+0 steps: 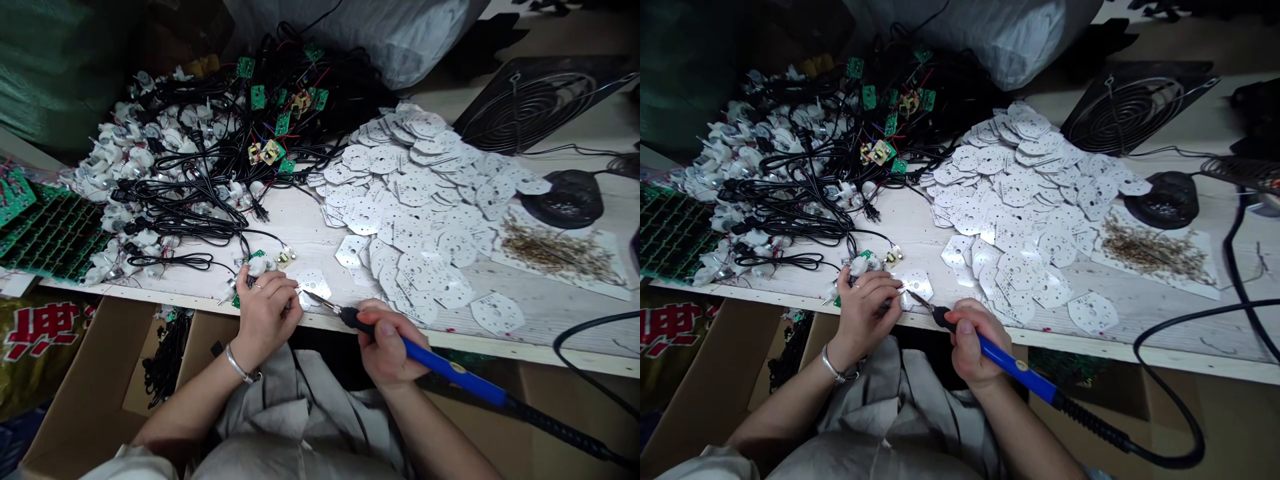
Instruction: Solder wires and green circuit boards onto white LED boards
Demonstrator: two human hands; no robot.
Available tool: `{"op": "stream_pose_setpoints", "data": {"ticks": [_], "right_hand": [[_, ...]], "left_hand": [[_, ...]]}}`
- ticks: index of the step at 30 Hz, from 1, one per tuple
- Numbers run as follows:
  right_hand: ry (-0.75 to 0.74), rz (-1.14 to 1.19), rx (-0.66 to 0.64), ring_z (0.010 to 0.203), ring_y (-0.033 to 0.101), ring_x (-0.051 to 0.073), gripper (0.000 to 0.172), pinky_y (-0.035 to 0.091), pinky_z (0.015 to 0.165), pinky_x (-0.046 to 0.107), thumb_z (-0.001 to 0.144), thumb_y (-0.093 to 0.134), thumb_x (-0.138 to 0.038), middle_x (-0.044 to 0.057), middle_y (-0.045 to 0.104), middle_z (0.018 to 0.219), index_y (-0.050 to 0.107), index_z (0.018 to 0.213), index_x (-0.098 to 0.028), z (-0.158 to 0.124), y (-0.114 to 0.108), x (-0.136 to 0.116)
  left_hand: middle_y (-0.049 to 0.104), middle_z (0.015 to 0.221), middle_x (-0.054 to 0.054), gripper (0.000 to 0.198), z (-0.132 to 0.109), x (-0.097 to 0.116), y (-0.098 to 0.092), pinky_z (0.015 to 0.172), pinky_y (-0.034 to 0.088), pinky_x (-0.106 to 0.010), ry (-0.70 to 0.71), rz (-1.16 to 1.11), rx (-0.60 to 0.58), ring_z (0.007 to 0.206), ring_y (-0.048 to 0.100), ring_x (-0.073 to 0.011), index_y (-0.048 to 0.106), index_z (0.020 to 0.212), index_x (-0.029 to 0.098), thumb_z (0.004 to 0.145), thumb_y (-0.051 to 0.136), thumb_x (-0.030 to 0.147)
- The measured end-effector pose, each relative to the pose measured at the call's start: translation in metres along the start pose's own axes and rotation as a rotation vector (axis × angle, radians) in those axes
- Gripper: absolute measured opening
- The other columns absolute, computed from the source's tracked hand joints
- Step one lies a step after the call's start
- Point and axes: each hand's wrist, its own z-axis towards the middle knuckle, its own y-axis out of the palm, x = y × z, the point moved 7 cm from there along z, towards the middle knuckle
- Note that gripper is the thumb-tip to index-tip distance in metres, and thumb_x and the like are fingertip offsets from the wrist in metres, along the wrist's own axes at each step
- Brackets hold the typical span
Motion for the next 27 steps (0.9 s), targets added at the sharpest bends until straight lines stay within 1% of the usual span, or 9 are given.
{"op": "stream_pose_setpoints", "data": {"ticks": [2,4,8,12,15,18,21,24,27], "right_hand": [[-0.016,0.017,0.027,0.051,0.060,0.017,0.023,0.046,0.041,0.029,0.087,0.052,-0.031,0.001,0.061,0.060,0.068,0.074,-0.020,0.000,-0.001,-0.001],[-0.027,0.034,0.022,0.055,0.061,0.018,0.022,0.047,0.044,0.030,0.087,0.052,-0.030,0.001,0.060,0.059,0.068,0.075,-0.021,-0.001,0.000,-0.001],[-0.056,0.037,-0.034,0.054,0.058,0.018,0.023,0.049,0.046,0.032,0.088,0.050,-0.028,-0.001,0.053,0.051,0.069,0.077,-0.021,-0.001,0.003,-0.002],[-0.057,-0.018,-0.048,0.055,0.059,0.019,0.026,0.048,0.043,0.031,0.089,0.049,-0.032,0.000,0.053,0.051,0.068,0.075,-0.021,0.000,0.002,-0.002],[-0.044,-0.033,-0.045,0.054,0.059,0.019,0.026,0.048,0.042,0.031,0.088,0.050,-0.033,0.000,0.054,0.052,0.068,0.074,-0.020,-0.001,0.002,-0.002],[-0.044,-0.005,0.002,0.054,0.060,0.019,0.023,0.047,0.042,0.031,0.087,0.051,-0.031,0.001,0.059,0.058,0.068,0.076,-0.021,-0.001,-0.002,-0.004],[-0.066,0.056,0.060,0.052,0.058,0.017,0.021,0.043,0.040,0.029,0.087,0.052,-0.029,0.001,0.061,0.063,0.069,0.079,-0.021,0.001,-0.007,-0.010],[-0.123,0.111,0.109,0.046,0.052,0.015,0.020,0.043,0.042,0.030,0.086,0.052,-0.028,-0.002,0.055,0.052,0.070,0.079,-0.021,0.010,-0.017,-0.022],[-0.195,0.090,0.218,0.037,0.043,0.012,0.018,0.040,0.041,0.029,0.082,0.053,-0.025,-0.004,0.050,0.046,0.069,0.075,-0.019,0.021,-0.040,-0.035]], "left_hand": [[0.075,0.084,0.004,0.012,0.000,0.000,0.000,0.110,0.012,-0.051,0.001,-0.002,0.003,0.091,0.067,-0.0190,0.059,0.071,0.023,0.080,0.057,0.017],[0.075,0.084,0.005,0.012,0.000,0.001,-0.001,0.110,0.012,-0.051,0.007,-0.005,0.007,0.090,0.067,-0.0185,0.059,0.071,0.023,0.080,0.057,0.016],[0.074,0.085,0.005,0.011,0.000,0.001,-0.001,0.110,0.012,-0.051,0.008,-0.004,0.005,0.091,0.067,-0.0180,0.059,0.071,0.023,0.080,0.059,0.016],[0.075,0.085,0.004,0.012,0.000,0.000,0.000,0.111,0.011,-0.052,-0.004,-0.001,-0.002,0.091,0.067,-0.0187,0.060,0.071,0.023,0.081,0.057,0.018],[0.075,0.084,0.004,0.012,0.000,0.000,0.000,0.112,0.011,-0.052,-0.006,0.002,-0.001,0.091,0.067,-0.0188,0.060,0.071,0.023,0.082,0.057,0.018],[0.075,0.084,0.004,0.012,0.000,0.001,0.000,0.111,0.011,-0.052,-0.001,-0.001,-0.002,0.091,0.066,-0.0185,0.060,0.071,0.023,0.081,0.057,0.017],[0.075,0.084,0.005,0.012,0.000,0.000,-0.001,0.111,0.012,-0.051,0.009,0.000,0.007,0.091,0.067,-0.0183,0.060,0.071,0.023,0.080,0.058,0.016],[0.075,0.085,0.005,0.011,-0.001,0.000,-0.001,0.111,0.012,-0.051,0.021,0.014,0.016,0.091,0.067,-0.0187,0.060,0.072,0.023,0.080,0.058,0.017],[0.075,0.085,0.004,0.010,-0.001,0.000,-0.002,0.109,0.015,-0.051,0.048,0.029,0.003,0.092,0.067,-0.0202,0.060,0.074,0.024,0.082,0.058,0.019]]}}
